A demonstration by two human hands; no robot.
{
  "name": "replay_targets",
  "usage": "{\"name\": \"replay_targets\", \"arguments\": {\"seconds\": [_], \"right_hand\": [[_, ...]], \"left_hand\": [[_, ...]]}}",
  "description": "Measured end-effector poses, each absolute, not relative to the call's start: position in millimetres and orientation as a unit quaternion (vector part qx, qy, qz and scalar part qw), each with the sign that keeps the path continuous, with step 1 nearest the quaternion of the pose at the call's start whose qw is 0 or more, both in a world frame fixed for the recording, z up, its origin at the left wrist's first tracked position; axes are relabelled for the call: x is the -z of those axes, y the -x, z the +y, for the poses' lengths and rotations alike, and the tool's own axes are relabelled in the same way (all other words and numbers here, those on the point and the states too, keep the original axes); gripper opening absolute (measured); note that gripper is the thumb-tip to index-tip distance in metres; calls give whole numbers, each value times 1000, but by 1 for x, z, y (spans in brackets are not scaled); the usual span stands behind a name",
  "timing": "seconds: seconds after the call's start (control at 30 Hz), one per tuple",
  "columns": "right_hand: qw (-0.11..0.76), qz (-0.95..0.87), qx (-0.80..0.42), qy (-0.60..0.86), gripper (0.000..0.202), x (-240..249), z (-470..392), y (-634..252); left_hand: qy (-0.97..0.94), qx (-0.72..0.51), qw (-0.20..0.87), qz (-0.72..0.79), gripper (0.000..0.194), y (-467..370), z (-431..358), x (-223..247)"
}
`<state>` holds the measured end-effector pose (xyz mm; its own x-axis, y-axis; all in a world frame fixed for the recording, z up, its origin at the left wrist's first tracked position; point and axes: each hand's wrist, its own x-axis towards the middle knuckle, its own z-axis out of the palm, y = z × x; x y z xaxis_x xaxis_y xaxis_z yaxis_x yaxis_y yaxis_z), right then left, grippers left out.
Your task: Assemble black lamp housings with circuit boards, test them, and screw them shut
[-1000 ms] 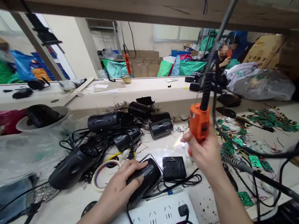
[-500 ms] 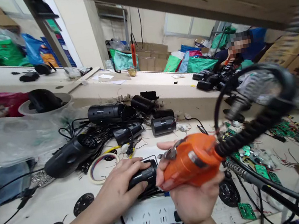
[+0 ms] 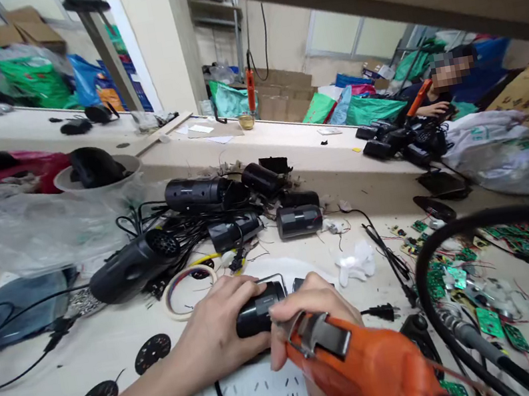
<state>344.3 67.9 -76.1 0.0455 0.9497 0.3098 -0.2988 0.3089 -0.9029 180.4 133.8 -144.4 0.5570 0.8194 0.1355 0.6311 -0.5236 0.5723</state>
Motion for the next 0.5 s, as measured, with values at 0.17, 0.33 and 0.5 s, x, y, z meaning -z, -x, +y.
{"name": "replay_targets", "arguments": {"seconds": [0.17,0.33,0.5], "right_hand": [[633,-523,-460,338,27,91,71,-342],[645,-529,-430,345,18,109,79,-333],[627,-504,-467,367,19,111,83,-331]], "left_hand": [[-841,-205,243,438,36,-181,135,145],[-812,-190,274,478,41,-182,141,143],[-802,-170,292,492,43,-185,140,138]]}}
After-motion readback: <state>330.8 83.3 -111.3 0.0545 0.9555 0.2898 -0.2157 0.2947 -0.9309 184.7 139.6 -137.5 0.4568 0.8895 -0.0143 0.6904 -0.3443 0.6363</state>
